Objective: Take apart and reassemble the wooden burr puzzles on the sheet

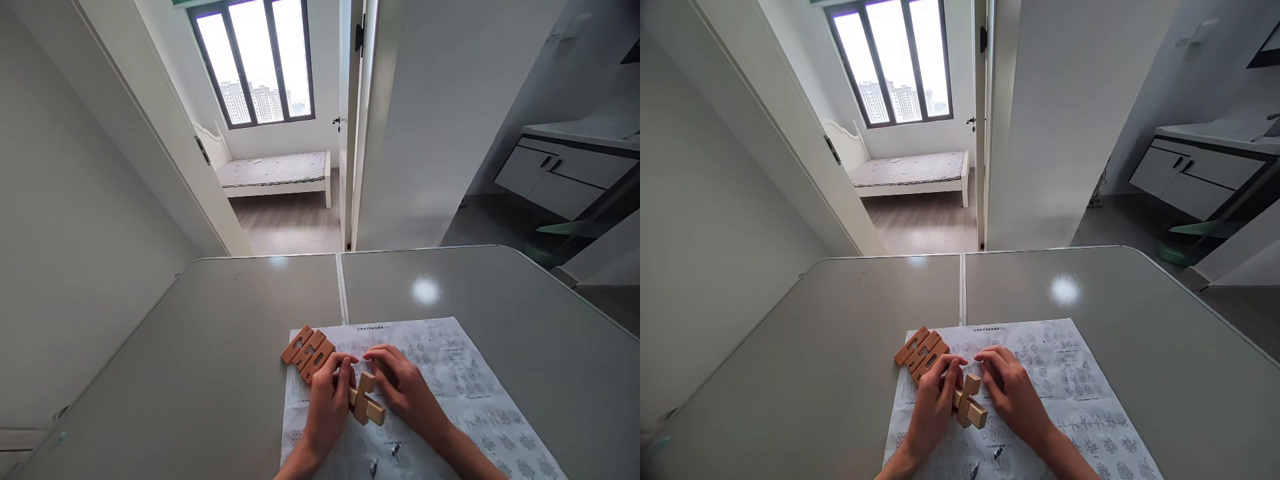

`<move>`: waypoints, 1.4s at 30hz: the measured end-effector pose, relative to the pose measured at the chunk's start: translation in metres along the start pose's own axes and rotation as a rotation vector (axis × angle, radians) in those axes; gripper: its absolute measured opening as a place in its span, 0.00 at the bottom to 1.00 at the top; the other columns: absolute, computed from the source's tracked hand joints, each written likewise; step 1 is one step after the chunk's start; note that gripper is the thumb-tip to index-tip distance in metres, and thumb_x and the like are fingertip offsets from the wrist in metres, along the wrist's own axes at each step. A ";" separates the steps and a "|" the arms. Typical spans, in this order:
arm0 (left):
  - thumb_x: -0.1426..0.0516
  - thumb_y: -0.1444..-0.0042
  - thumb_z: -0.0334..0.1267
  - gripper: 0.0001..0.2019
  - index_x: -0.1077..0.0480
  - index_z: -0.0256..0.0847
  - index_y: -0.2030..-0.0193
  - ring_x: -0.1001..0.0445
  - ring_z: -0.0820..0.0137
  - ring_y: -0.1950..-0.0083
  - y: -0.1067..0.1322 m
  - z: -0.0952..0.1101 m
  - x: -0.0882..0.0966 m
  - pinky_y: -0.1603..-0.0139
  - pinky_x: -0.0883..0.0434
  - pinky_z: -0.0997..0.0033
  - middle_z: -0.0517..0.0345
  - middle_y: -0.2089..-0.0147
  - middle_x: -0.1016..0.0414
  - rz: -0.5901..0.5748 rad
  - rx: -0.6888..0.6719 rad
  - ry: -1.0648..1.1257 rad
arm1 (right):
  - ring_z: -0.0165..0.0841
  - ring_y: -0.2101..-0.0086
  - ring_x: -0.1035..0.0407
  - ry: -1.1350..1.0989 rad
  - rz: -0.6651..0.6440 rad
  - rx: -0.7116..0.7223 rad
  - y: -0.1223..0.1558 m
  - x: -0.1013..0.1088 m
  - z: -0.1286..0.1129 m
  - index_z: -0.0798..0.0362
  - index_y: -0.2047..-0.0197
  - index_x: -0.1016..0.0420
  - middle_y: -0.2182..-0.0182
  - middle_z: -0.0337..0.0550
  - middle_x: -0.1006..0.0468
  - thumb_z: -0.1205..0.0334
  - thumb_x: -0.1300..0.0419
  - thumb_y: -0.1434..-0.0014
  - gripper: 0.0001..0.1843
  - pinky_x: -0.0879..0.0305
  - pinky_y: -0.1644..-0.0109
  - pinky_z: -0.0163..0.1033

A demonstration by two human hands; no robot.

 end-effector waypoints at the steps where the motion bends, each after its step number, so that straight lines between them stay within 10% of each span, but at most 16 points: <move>1: 0.48 0.31 0.64 0.28 0.24 0.39 0.59 0.36 0.73 0.74 0.000 0.000 0.000 0.75 0.37 0.78 0.61 0.71 0.33 0.000 -0.001 -0.006 | 0.44 0.54 0.22 0.004 0.007 0.004 0.000 0.000 0.000 0.47 0.51 0.21 0.54 0.50 0.18 0.61 0.47 0.26 0.12 0.21 0.51 0.48; 14: 0.48 0.28 0.60 0.25 0.26 0.39 0.59 0.37 0.74 0.75 0.001 -0.002 -0.003 0.74 0.37 0.78 0.63 0.72 0.34 -0.027 -0.013 -0.023 | 0.40 0.65 0.28 -0.048 -0.028 0.114 0.005 0.007 -0.018 0.48 0.55 0.21 0.68 0.43 0.23 0.52 0.43 0.26 0.11 0.29 0.61 0.42; 28: 0.49 0.26 0.53 0.19 0.27 0.39 0.53 0.30 0.72 0.69 0.013 0.016 -0.012 0.64 0.29 0.73 0.54 0.64 0.24 -0.298 -0.214 -0.012 | 0.31 0.74 0.37 -0.501 -0.014 -0.330 0.003 0.013 0.003 0.51 0.62 0.23 0.74 0.37 0.28 0.39 0.40 0.31 0.23 0.37 0.70 0.36; 42: 0.54 0.25 0.52 0.18 0.37 0.43 0.62 0.37 0.71 0.72 0.020 0.009 -0.017 0.66 0.40 0.70 0.62 0.72 0.32 -0.416 -0.294 -0.198 | 0.33 0.69 0.34 -0.720 -0.148 -0.412 0.004 0.008 0.006 0.51 0.58 0.18 0.69 0.40 0.26 0.39 0.37 0.32 0.22 0.36 0.64 0.36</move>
Point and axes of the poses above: each hand's wrist, its own y-axis away from the middle knuckle, its own x-axis out of the back of the hand, z = x × y, the point moved 5 cm from there along -y, towards the middle knuckle
